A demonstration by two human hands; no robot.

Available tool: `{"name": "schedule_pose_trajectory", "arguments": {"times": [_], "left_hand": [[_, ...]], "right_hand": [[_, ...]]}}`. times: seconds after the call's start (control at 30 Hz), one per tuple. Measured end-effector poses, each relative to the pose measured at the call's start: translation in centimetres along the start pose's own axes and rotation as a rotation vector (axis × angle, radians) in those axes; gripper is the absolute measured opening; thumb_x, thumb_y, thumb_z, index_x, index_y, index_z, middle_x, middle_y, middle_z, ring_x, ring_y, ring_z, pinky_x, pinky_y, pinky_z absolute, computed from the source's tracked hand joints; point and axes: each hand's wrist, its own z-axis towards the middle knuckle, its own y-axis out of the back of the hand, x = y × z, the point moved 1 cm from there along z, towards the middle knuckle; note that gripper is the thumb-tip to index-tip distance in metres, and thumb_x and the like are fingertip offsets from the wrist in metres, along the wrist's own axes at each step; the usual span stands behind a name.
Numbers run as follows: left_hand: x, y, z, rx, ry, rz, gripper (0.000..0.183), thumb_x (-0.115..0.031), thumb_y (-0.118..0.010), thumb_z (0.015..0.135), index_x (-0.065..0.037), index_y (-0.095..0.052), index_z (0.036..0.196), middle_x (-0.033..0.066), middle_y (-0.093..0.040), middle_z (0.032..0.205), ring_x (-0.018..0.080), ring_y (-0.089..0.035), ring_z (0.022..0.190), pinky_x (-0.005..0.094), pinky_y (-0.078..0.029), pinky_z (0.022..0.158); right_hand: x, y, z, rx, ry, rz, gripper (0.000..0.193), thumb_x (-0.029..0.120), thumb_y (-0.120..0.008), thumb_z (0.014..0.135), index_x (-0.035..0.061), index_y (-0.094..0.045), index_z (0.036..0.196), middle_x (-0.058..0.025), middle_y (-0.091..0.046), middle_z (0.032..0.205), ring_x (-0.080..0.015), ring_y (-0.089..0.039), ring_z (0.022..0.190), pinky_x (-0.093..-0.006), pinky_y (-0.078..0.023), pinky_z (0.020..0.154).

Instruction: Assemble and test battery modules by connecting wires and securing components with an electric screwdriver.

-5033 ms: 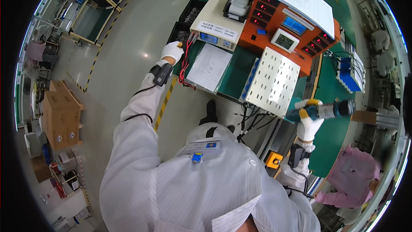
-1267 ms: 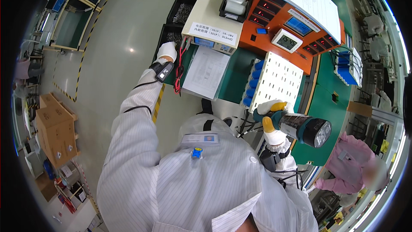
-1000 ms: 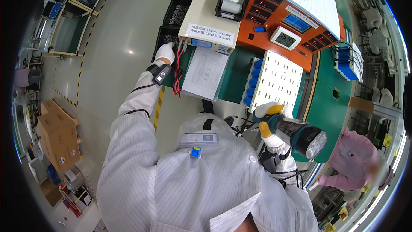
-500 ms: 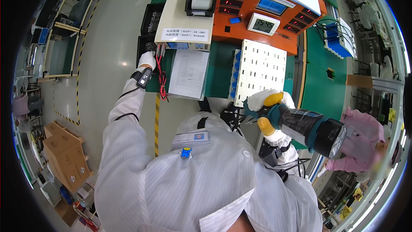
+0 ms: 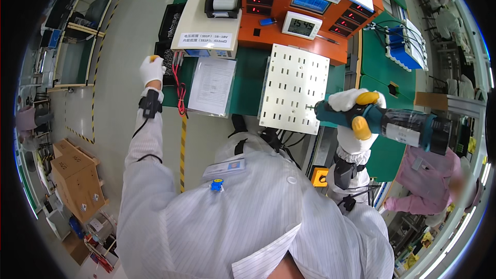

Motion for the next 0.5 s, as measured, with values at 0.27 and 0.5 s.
{"name": "schedule_pose_trajectory", "arguments": {"times": [0.27, 0.5], "left_hand": [[-12.5, -10.6, -19.7, 0.700, 0.088, -0.510, 0.009, -0.008, -0.058, 0.090, -0.001, -0.060, 0.096, 0.0057, -0.061, 0.079, 0.0152, -0.062, 0.066, 0.0261, -0.052, 0.061], [-15.0, -18.8, -29.8, 1.187, 0.611, -0.951, 0.009, -0.008, -0.061, 0.092, -0.008, -0.063, 0.100, 0.0071, -0.063, 0.088, 0.0183, -0.057, 0.078, 0.0297, -0.044, 0.068]], "right_hand": [[3.1, 0.6, 3.2, 0.061, 0.108, 0.136, 0.038, 0.035, -0.066, 0.082, 0.0101, -0.052, 0.107, -0.0094, -0.054, 0.088, -0.0254, -0.050, 0.075, -0.0443, -0.040, 0.071], [4.4, 2.4, 3.7, 0.141, 0.237, 0.157, 0.053, 0.040, -0.068, 0.078, 0.0157, -0.051, 0.122, -0.0075, -0.053, 0.091, -0.0238, -0.047, 0.076, -0.0421, -0.036, 0.069]]}}
